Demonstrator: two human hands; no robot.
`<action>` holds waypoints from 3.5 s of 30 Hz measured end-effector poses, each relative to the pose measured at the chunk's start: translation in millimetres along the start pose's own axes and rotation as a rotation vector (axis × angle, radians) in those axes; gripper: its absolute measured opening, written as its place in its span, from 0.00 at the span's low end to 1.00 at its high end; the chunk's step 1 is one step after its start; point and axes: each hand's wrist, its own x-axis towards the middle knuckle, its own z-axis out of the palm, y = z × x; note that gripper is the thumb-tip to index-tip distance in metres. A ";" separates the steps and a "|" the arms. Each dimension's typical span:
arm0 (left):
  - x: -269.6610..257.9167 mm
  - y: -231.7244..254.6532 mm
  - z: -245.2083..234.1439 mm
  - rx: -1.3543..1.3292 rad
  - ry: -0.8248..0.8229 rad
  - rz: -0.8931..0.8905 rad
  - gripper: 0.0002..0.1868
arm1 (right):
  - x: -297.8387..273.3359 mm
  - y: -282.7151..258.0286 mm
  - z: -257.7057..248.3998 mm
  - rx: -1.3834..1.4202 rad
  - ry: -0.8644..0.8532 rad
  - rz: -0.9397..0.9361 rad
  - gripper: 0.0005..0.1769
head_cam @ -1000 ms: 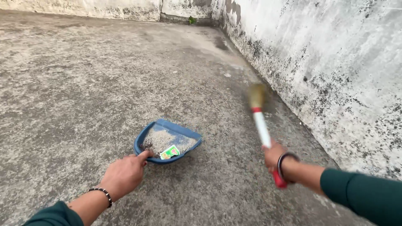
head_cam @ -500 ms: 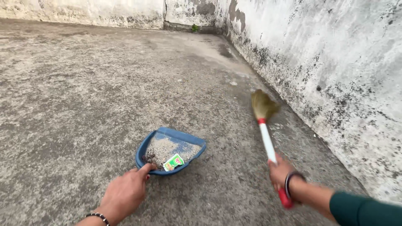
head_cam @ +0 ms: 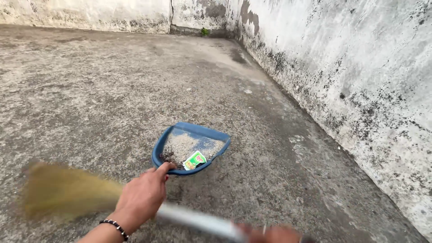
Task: Sweeping dust and debris into a dustpan on a concrete rooftop.
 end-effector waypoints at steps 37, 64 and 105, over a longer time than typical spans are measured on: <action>40.4 -128.5 3.2 0.035 0.132 -0.039 0.21 | 86.9 -290.3 -318.4 0.065 -0.091 0.429 0.36; 127.1 -85.0 3.0 0.220 -0.251 -0.057 0.22 | 97.5 -105.9 -340.0 0.239 0.050 0.275 0.35; 176.3 -30.1 42.3 0.250 -0.247 0.043 0.25 | -163.8 212.0 -160.6 0.367 -0.017 0.812 0.37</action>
